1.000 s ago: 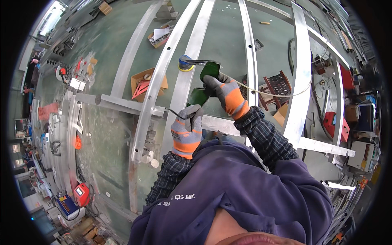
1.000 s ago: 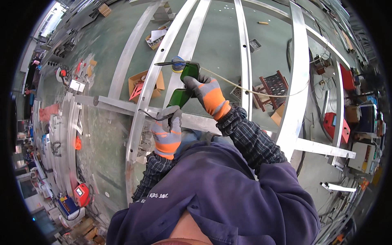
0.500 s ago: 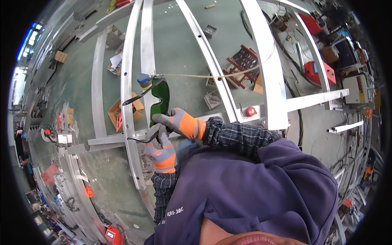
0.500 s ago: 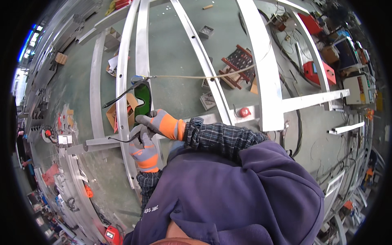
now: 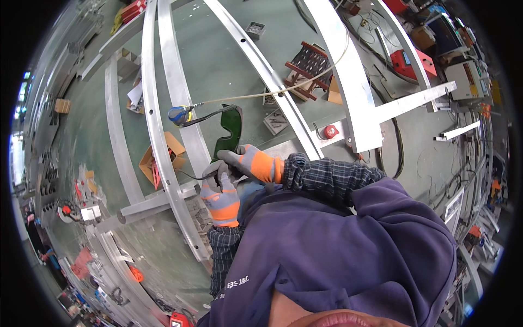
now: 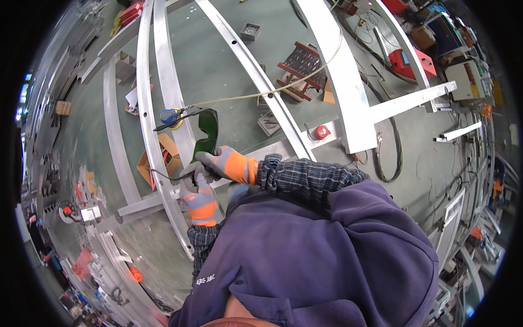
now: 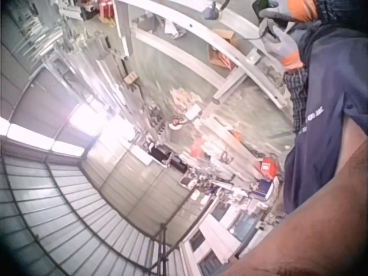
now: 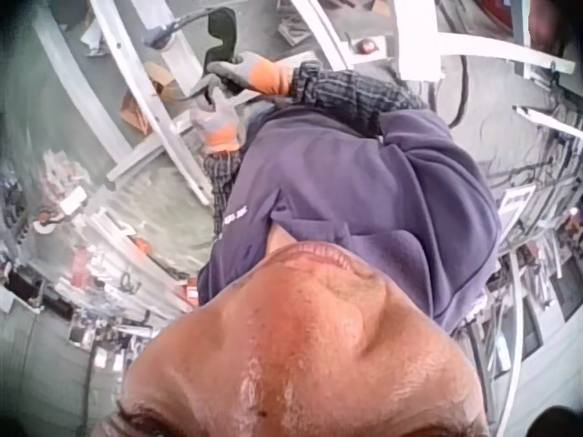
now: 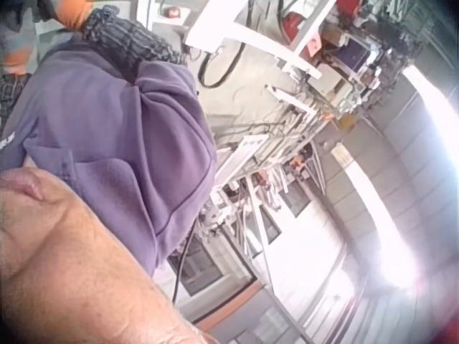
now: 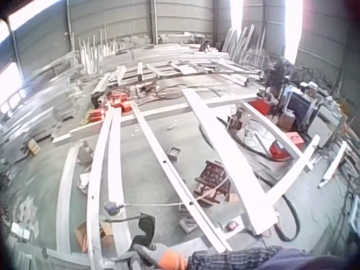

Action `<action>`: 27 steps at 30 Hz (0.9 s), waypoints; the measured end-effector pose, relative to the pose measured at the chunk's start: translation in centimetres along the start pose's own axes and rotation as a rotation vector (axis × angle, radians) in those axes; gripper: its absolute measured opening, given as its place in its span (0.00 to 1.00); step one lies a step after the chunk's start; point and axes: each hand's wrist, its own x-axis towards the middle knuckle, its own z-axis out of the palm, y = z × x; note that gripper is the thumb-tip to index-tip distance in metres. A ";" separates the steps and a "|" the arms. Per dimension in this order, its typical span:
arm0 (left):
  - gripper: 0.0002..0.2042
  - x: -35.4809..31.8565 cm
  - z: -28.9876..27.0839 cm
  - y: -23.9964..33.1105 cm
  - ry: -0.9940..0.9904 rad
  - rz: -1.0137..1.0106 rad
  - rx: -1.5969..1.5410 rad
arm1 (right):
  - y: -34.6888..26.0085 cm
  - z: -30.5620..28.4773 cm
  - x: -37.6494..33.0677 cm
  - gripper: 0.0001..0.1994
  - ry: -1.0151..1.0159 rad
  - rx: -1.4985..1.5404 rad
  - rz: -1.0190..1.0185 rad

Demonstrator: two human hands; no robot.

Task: The person uses a handheld orbital polisher to smooth the surface of a large metal frame. They move the tool along the edges and flat surfaces, occasionally pausing to adjust the pad or reposition the frame.

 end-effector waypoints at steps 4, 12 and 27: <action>0.11 3.1 0.6 -1.7 -0.205 -0.327 -0.289 | 1.0 -0.5 1.2 0.19 0.182 0.148 0.000; 0.25 4.7 -0.4 -12.3 -0.312 -0.564 -0.122 | 2.7 -19.3 13.8 0.18 0.657 0.108 -0.115; 0.23 7.4 3.5 -29.4 -0.068 -1.205 0.120 | 11.5 -75.0 41.9 0.10 0.737 -1.612 0.273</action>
